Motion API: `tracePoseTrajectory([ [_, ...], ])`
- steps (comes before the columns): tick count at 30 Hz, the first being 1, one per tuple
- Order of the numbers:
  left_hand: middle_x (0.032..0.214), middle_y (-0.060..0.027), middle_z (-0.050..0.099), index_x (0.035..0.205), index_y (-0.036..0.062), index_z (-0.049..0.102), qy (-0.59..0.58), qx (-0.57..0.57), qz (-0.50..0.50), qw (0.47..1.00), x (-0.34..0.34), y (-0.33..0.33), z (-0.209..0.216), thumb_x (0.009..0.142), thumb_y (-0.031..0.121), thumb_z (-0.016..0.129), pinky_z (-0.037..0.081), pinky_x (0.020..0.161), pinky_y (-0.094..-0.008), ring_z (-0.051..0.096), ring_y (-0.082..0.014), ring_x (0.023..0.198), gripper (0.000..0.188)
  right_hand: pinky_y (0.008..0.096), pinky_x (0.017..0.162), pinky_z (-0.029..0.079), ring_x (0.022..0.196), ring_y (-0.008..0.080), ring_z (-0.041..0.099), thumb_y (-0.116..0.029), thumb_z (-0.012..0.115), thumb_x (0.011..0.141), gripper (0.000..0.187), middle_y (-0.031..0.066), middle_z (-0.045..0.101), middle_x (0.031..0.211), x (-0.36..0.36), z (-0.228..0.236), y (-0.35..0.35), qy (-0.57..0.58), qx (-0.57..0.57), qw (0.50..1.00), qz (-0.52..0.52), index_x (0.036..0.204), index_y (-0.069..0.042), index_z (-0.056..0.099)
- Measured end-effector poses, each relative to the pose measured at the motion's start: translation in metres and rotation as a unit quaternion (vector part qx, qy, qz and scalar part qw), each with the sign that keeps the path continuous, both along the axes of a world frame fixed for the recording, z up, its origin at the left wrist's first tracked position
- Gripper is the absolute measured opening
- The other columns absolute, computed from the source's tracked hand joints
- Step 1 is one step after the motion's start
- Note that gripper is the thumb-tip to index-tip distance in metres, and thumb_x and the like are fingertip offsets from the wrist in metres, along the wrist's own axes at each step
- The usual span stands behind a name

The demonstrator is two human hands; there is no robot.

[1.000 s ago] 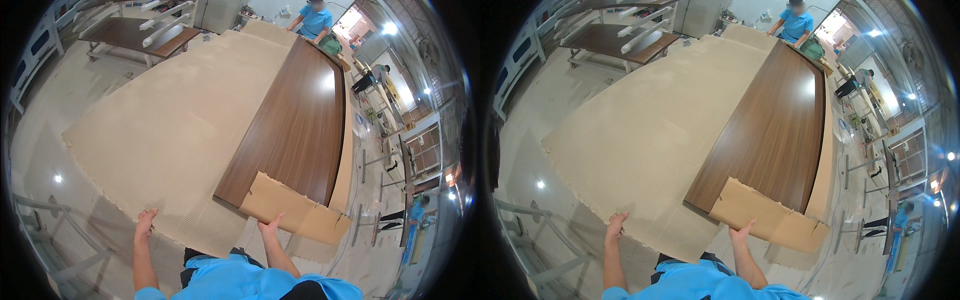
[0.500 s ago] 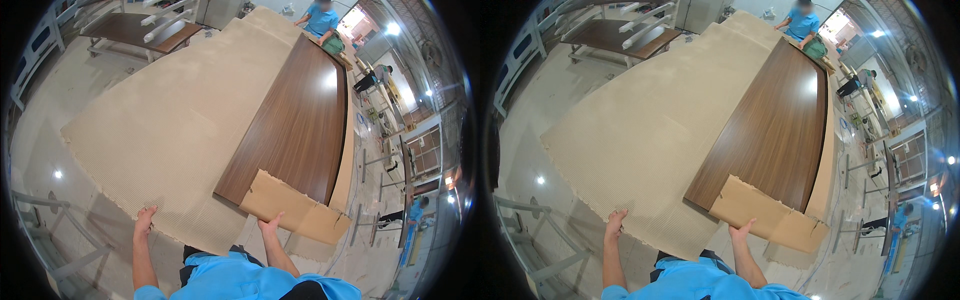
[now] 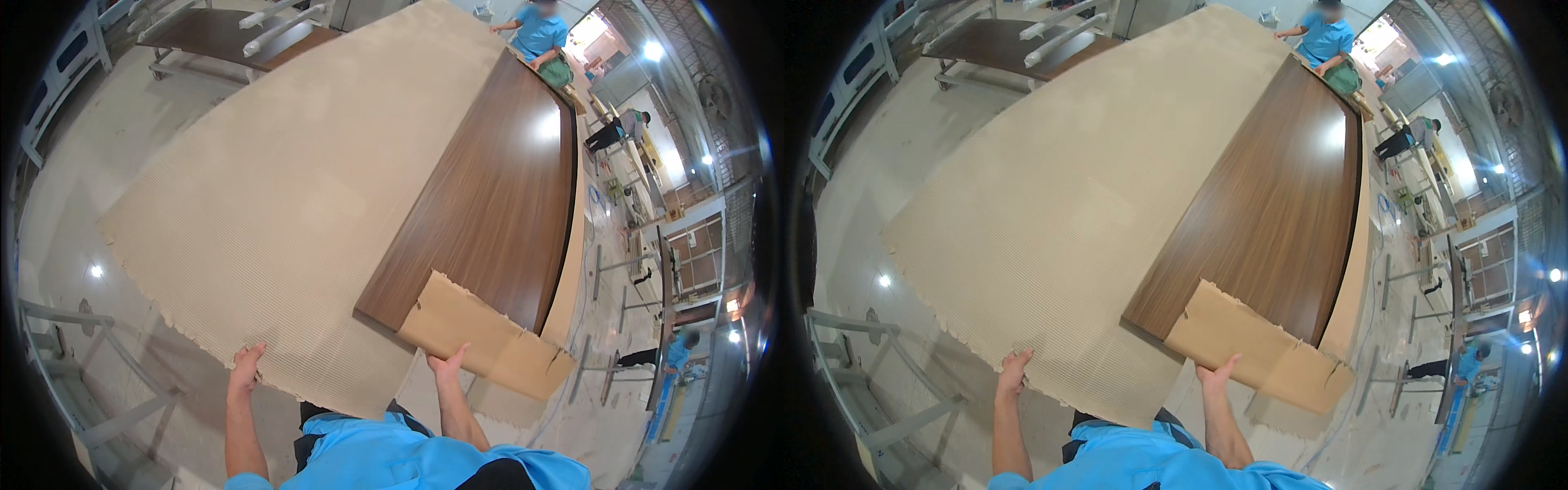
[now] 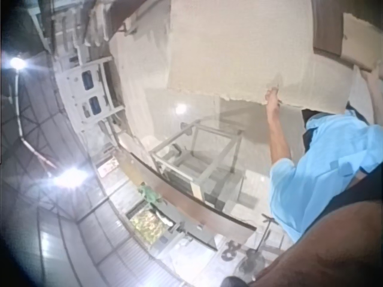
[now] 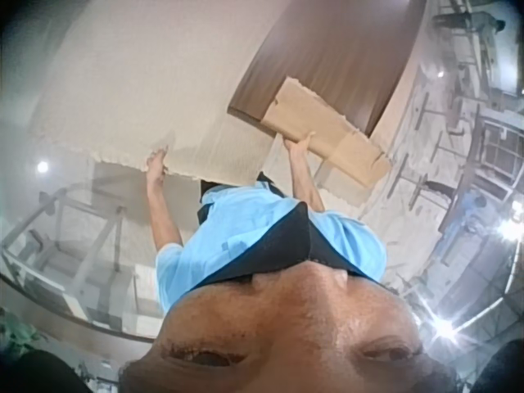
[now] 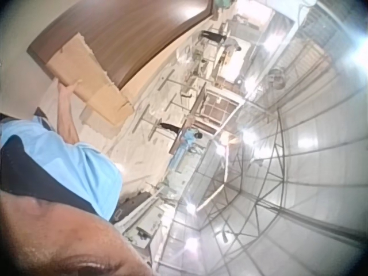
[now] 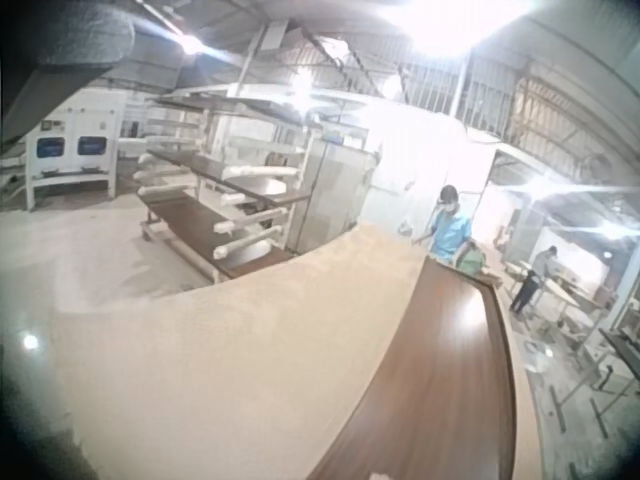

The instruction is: The person lifts and positions a large corrugated cardboard sheet over a wooden panel on a workbench, then folds and smooths the cardboard to cover the panel. Another worker assists by holding the panel and adjusting the cardboard at the far end.

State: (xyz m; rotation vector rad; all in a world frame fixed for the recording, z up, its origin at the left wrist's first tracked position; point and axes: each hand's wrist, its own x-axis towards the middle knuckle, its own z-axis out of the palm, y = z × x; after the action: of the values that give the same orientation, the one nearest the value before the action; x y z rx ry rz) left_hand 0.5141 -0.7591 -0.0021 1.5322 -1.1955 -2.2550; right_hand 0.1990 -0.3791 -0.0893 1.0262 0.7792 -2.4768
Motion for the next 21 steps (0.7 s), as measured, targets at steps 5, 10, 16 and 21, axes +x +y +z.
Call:
tracePoseTrajectory([
  [5,0.134,-0.0171,0.055,0.135,-0.0069,0.047,-0.025,-0.005,0.002,1.000,-0.001,0.008,0.001,0.091,0.026,0.066,0.043,0.100,-0.0347,0.055,-0.0240,0.117,0.058,0.0524,0.102,0.043,0.125,0.0297,0.049,-0.075,0.049,0.086,0.074,0.0042,0.053,0.140,-0.002,-0.002,0.002,-0.030,-0.003,0.999,-0.013,0.139,-0.023,0.048],
  [10,0.132,-0.0158,0.057,0.135,-0.0062,0.047,-0.062,-0.024,0.014,0.998,-0.006,0.016,0.012,0.093,0.026,0.065,0.042,0.102,-0.0342,0.054,-0.0226,0.118,0.055,0.0523,0.101,0.044,0.125,0.0300,0.049,-0.076,0.048,0.086,0.074,0.0045,0.052,0.139,-0.003,-0.003,0.001,-0.006,0.008,1.000,-0.006,0.139,-0.023,0.047],
  [16,0.130,-0.0137,0.059,0.132,-0.0065,0.051,-0.003,-0.036,0.005,0.999,-0.002,0.027,0.005,0.095,0.029,0.064,0.040,0.103,-0.0325,0.054,-0.0205,0.117,0.054,0.0519,0.102,0.044,0.124,0.0301,0.050,-0.075,0.048,0.086,0.075,0.0048,0.052,0.140,-0.001,-0.004,-0.001,-0.020,0.020,1.000,-0.006,0.139,-0.022,0.047],
  [21,0.128,-0.0127,0.060,0.130,-0.0061,0.054,-0.001,-0.047,0.003,0.999,0.007,0.035,-0.011,0.095,0.032,0.065,0.040,0.102,-0.0315,0.054,-0.0189,0.116,0.053,0.0490,0.102,0.045,0.123,0.0297,0.050,-0.076,0.049,0.086,0.076,0.0052,0.052,0.138,0.000,-0.005,-0.002,-0.011,0.027,1.000,-0.004,0.138,-0.021,0.047],
])
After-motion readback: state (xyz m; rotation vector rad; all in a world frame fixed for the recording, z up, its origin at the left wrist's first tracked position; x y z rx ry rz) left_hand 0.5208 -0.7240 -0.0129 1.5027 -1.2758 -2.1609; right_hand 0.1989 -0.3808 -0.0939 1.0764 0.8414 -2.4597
